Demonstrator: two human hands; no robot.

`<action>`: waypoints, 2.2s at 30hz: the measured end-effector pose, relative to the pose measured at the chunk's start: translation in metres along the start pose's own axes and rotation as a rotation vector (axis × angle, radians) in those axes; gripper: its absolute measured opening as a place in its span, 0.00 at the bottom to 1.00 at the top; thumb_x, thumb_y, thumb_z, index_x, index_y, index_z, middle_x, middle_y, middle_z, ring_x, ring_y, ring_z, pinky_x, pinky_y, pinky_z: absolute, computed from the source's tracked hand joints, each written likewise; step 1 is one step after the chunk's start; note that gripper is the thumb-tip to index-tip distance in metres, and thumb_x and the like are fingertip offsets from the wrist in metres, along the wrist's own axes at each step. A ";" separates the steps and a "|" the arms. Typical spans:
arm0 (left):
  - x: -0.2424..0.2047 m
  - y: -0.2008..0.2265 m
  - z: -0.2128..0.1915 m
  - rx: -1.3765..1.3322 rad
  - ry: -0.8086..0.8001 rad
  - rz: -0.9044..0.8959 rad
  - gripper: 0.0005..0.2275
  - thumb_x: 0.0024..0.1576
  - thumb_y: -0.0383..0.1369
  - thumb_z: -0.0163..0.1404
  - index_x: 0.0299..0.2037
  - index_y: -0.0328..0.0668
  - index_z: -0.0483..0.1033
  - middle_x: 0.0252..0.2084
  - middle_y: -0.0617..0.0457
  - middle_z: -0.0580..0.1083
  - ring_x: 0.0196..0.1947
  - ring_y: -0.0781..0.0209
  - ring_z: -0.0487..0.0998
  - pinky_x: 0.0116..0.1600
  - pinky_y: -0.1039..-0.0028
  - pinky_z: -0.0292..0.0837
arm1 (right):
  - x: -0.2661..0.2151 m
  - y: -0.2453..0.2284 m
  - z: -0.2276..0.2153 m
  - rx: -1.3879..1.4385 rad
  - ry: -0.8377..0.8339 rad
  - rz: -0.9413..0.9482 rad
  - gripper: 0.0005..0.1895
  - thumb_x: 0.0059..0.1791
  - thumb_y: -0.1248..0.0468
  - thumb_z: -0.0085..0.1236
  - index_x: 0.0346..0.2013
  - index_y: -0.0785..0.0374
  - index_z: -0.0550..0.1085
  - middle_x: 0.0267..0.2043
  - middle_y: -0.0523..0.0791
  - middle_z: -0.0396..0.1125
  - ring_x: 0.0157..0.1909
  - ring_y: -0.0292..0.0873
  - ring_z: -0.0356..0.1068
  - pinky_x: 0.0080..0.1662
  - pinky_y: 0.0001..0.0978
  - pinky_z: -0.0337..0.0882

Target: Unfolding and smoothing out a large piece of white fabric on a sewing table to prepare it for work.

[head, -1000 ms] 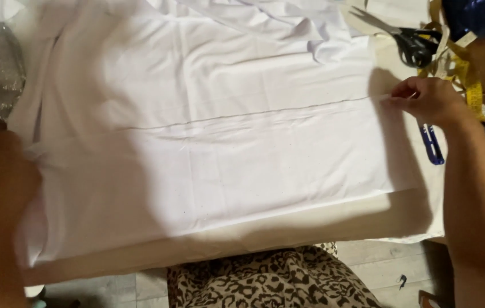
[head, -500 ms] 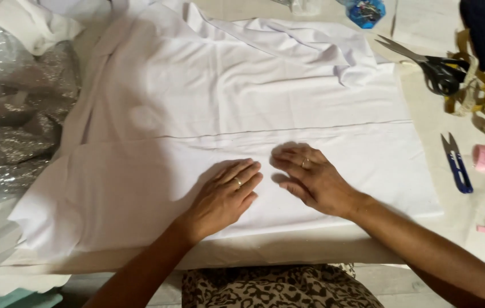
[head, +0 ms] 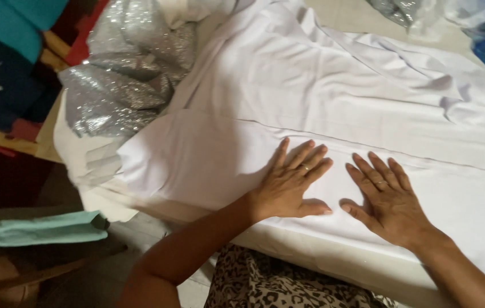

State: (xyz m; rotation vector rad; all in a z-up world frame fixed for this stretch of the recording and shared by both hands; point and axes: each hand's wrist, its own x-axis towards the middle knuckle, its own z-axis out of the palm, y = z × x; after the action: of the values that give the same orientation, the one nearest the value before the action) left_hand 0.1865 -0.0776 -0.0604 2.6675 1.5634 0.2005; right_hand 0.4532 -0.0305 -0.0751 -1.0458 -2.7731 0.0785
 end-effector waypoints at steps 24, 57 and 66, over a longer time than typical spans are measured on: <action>-0.129 -0.094 0.003 0.190 0.240 -0.586 0.42 0.53 0.61 0.43 0.69 0.30 0.59 0.71 0.31 0.59 0.70 0.29 0.56 0.72 0.42 0.43 | -0.017 -0.044 -0.039 0.051 0.094 0.120 0.39 0.54 0.39 0.27 0.76 0.54 0.40 0.80 0.42 0.31 0.80 0.44 0.26 0.75 0.45 0.28; -0.120 -0.077 0.021 0.531 0.282 -0.504 0.44 0.54 0.65 0.35 0.68 0.34 0.77 0.71 0.40 0.78 0.71 0.41 0.76 0.71 0.52 0.66 | -0.075 -0.051 -0.093 -0.020 0.126 0.309 0.39 0.58 0.39 0.17 0.74 0.57 0.26 0.78 0.43 0.12 0.79 0.43 0.12 0.77 0.46 0.17; -0.124 -0.091 0.031 0.232 0.148 -0.556 0.50 0.53 0.65 0.33 0.74 0.23 0.65 0.75 0.25 0.65 0.75 0.23 0.61 0.75 0.43 0.45 | -0.154 -0.018 -0.050 -0.070 -0.195 0.813 0.51 0.50 0.29 0.21 0.73 0.63 0.31 0.78 0.50 0.20 0.78 0.47 0.18 0.71 0.43 0.22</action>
State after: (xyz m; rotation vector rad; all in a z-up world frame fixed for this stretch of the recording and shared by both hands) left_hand 0.0522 -0.1402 -0.1116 2.2771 2.4290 0.2036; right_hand 0.5644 -0.1460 -0.0461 -2.2067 -2.3109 0.1932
